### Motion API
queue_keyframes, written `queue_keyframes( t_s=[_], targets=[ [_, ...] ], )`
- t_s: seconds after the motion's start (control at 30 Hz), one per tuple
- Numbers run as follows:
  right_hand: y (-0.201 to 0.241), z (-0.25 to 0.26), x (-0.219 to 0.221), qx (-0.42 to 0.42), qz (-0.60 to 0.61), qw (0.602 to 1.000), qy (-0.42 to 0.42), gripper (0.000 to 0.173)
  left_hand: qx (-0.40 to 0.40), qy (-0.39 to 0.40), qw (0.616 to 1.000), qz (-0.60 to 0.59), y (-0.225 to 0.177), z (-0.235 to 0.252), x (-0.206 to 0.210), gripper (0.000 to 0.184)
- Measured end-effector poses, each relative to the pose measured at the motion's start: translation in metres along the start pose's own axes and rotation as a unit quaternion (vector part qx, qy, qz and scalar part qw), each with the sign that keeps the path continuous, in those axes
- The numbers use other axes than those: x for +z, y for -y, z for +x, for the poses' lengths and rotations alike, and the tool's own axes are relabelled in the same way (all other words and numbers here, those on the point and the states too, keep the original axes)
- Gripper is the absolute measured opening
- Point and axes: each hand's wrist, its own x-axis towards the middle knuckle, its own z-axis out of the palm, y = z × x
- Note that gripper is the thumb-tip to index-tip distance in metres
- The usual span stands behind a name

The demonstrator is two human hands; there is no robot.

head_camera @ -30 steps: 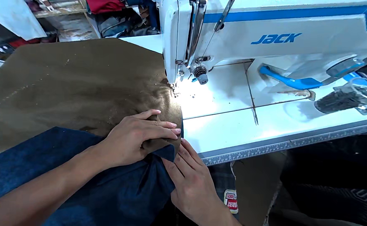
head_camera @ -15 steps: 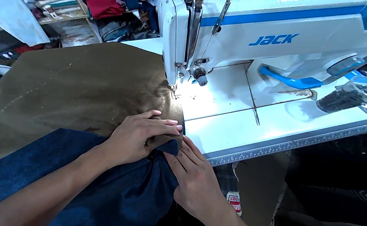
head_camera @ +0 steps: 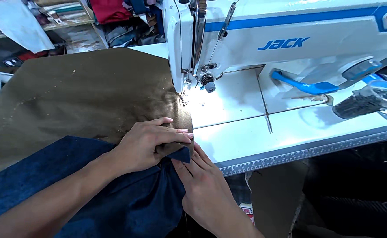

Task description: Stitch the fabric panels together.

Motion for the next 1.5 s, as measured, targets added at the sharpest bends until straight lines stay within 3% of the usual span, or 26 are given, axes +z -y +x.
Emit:
queue_keyframes(
  t_s=[1.5],
  targets=[
    [-0.001, 0.016, -0.002, 0.027, -0.057, 0.997, 0.036, 0.056, 0.008, -0.060, 0.998, 0.012, 0.019, 0.010, 0.001, 0.026]
  ],
)
